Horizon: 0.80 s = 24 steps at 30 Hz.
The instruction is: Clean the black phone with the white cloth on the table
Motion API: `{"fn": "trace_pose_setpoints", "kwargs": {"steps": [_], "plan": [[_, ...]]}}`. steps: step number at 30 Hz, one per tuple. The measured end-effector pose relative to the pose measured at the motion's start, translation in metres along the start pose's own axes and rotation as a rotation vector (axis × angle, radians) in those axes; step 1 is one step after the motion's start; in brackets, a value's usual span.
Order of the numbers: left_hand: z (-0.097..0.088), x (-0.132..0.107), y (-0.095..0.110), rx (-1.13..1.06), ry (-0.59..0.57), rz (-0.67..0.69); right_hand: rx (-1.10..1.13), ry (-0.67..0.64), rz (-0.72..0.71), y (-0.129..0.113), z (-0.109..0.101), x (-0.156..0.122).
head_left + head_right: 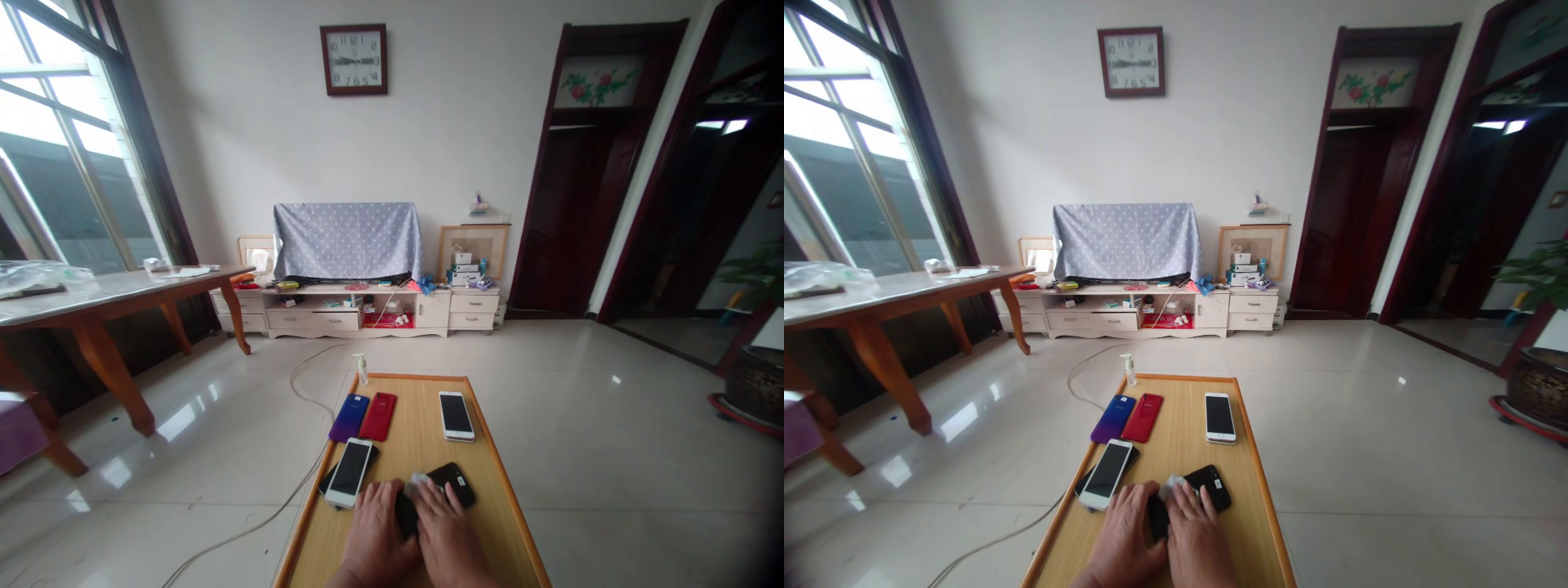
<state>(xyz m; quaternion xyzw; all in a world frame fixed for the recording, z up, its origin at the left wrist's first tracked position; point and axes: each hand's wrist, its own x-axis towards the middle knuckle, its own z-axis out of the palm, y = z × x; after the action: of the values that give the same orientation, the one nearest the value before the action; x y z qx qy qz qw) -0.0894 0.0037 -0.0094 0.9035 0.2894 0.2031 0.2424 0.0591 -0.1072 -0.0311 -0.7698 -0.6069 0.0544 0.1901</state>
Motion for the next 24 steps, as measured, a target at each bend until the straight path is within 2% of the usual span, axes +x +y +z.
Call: {"fn": "trace_pose_setpoints", "kwargs": {"steps": [2, 7, 11, 14, 19, 21, 24], "plan": [[0.000, 0.000, 0.000, 0.000, -0.011, -0.006, 0.024, -0.033, -0.063, -0.004, 0.000, -0.003], [-0.001, 0.000, 0.001, 0.011, -0.020, -0.014, -0.023, 0.054, 0.122, -0.003, -0.007, 0.010], [-0.001, 0.000, 0.003, -0.001, -0.008, 0.002, 0.084, -0.030, 0.002, -0.014, -0.008, 0.013], [-0.003, -0.001, 0.004, -0.003, -0.008, 0.002, 0.113, -0.073, -0.055, -0.012, -0.012, 0.011], [-0.004, 0.001, 0.002, 0.003, -0.046, -0.013, -0.026, -0.005, 0.119, 0.001, -0.022, 0.010], [-0.003, 0.001, 0.002, 0.010, -0.040, -0.018, -0.011, -0.023, 0.076, -0.003, -0.020, 0.006], [-0.003, 0.001, 0.003, 0.003, -0.019, -0.017, 0.074, -0.081, -0.069, -0.010, -0.015, -0.004]]}}
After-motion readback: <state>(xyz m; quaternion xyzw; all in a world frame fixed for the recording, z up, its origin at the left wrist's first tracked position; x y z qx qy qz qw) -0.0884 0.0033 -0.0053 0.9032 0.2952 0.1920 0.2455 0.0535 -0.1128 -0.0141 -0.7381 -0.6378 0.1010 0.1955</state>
